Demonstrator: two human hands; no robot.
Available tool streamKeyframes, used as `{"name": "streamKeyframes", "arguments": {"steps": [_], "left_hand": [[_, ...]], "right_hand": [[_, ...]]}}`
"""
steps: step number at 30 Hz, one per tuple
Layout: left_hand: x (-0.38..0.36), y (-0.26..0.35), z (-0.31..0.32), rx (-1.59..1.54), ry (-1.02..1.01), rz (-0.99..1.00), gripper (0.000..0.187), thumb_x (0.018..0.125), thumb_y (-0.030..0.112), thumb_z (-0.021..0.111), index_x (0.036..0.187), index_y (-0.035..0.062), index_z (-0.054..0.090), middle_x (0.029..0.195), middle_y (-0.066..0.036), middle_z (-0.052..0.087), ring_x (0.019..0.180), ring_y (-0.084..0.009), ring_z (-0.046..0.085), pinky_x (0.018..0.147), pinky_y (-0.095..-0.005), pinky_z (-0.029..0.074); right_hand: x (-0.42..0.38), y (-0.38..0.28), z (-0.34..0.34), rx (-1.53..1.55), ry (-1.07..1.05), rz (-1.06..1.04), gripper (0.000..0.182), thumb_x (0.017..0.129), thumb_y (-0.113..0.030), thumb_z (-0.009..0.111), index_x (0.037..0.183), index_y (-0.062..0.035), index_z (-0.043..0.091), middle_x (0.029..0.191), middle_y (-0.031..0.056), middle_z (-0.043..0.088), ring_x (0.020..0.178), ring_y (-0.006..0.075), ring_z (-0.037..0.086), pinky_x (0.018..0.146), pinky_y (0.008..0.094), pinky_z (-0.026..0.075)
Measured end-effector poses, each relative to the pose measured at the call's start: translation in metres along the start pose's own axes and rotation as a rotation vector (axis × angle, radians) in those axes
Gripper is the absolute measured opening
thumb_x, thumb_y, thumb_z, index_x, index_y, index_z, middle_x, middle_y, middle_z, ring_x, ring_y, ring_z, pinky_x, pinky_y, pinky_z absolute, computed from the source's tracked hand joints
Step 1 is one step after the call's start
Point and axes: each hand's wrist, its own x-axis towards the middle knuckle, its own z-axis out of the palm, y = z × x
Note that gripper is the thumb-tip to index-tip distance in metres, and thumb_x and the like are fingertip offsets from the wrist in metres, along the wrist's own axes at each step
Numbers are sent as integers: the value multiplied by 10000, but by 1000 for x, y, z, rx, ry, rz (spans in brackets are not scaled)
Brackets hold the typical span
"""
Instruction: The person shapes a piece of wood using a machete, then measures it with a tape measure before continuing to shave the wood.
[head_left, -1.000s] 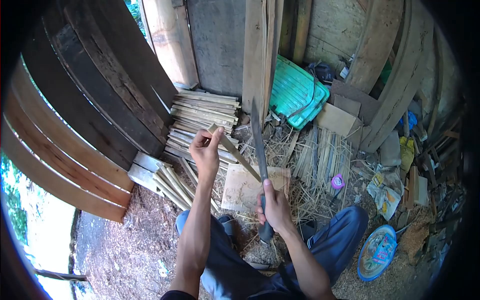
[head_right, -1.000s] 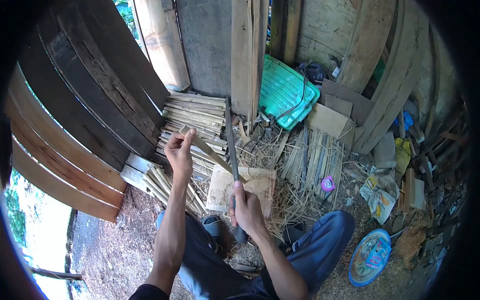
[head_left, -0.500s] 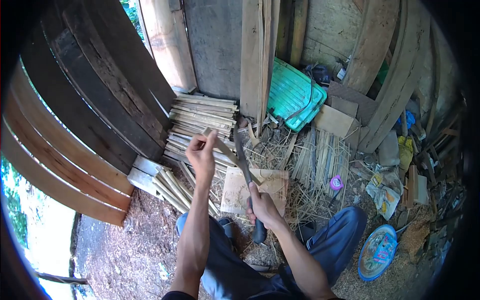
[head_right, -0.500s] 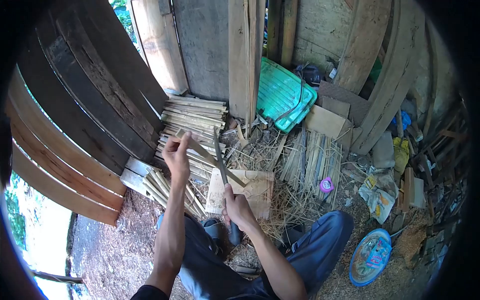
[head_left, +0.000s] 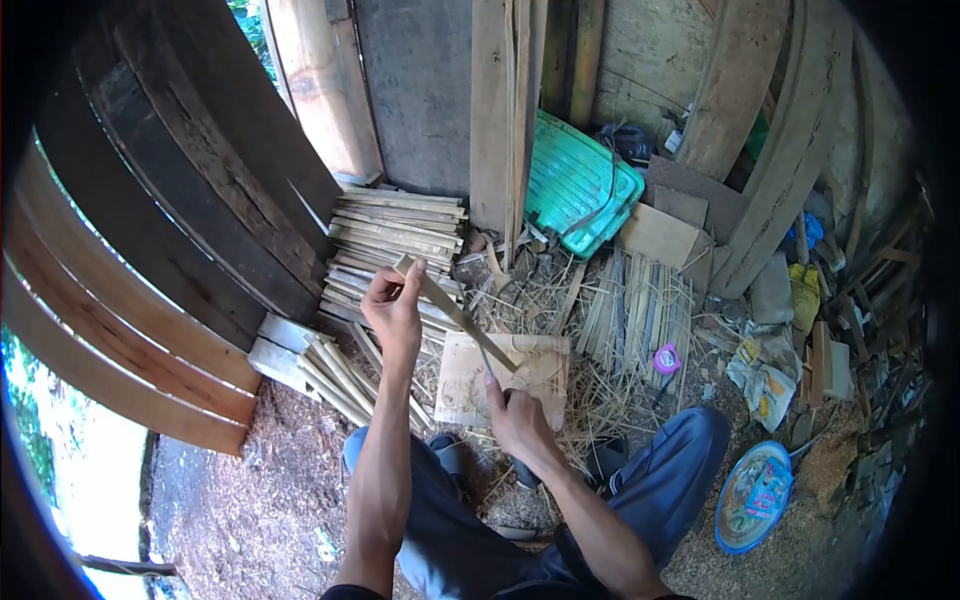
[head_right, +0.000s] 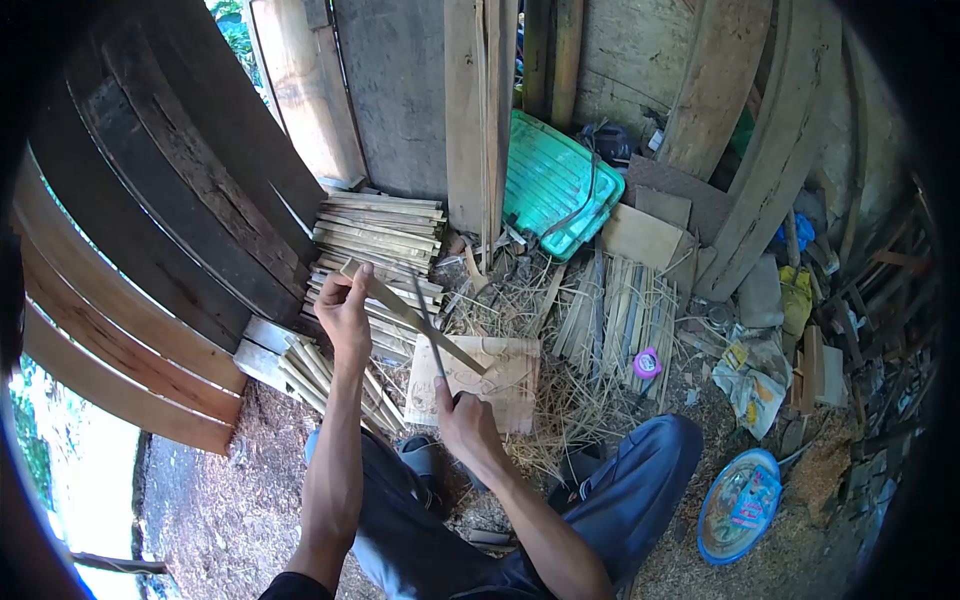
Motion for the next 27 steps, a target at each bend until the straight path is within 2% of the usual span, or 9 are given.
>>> {"name": "streamKeyframes", "arguments": {"steps": [3, 6, 9, 14, 17, 20, 22, 25, 27], "left_hand": [[-2, 2, -1, 16, 4, -20, 268, 795, 152, 704, 623, 74, 514, 601, 34, 532, 553, -19, 405, 508, -188, 291], [1, -1, 0, 14, 14, 64, 255, 789, 133, 710, 625, 53, 532, 577, 50, 509, 532, -5, 379, 483, -175, 271], [-2, 7, 0, -25, -27, -2, 240, 788, 133, 710, 636, 49, 544, 592, 41, 529, 546, -11, 408, 500, -174, 300], [0, 4, -2, -8, -30, 1, 231, 792, 148, 707, 650, 38, 560, 601, 27, 549, 551, -16, 425, 503, -180, 308], [2, 1, -3, 1, -17, 2, 227, 794, 155, 703, 658, 38, 563, 609, 22, 555, 558, -21, 435, 514, -180, 320], [5, -4, -4, -27, -54, -43, 212, 834, 212, 659, 786, 8, 624, 700, 4, 587, 637, -44, 475, 597, -190, 370], [7, -18, -6, -60, -105, -113, 285, 864, 262, 616, 957, -7, 640, 798, -7, 611, 730, -67, 516, 683, -211, 409], [0, -35, 6, -74, -290, -173, 214, 881, 187, 589, 988, 4, 622, 845, -13, 613, 784, -81, 542, 723, -227, 435], [-13, -47, 18, -55, -399, -214, 173, 891, 147, 567, 969, 0, 618, 861, -18, 614, 797, -80, 539, 742, -228, 438]], "right_hand": [[9, 36, 25, -176, 237, -203, 629, 940, -450, 331, 619, 38, 566, 502, 147, 551, 465, 257, 593, 492, 371, 464], [26, 68, 25, 1, 23, 196, 664, 917, -493, 355, 651, 75, 573, 550, 197, 579, 516, 301, 620, 527, 399, 491], [44, 130, 39, -126, 88, 140, 695, 908, -517, 349, 670, 93, 582, 556, 208, 581, 535, 311, 627, 534, 407, 497], [60, 199, 59, -56, 18, 193, 700, 908, -534, 332, 910, 124, 572, 554, 213, 577, 541, 320, 626, 546, 413, 494], [58, 215, 67, -290, 305, -125, 642, 913, -517, 355, 935, 96, 543, 527, 190, 555, 461, 273, 592, 442, 384, 461], [58, 196, 50, -58, 21, 149, 570, 903, -526, 389, 847, 25, 523, 523, 124, 521, 400, 203, 529, 375, 350, 424], [41, 147, 14, 508, -174, 437, 494, 875, -509, 485, 780, -24, 473, 535, 61, 486, 387, 149, 483, 368, 313, 422], [33, 84, -38, 346, -195, 211, 406, 833, -411, 616, 737, -56, 445, 533, 0, 443, 383, 107, 443, 360, 270, 407], [29, 40, -76, 249, -202, 141, 326, 798, -263, 689, 685, -30, 493, 559, 36, 520, 430, 91, 502, 389, 241, 435]]}}
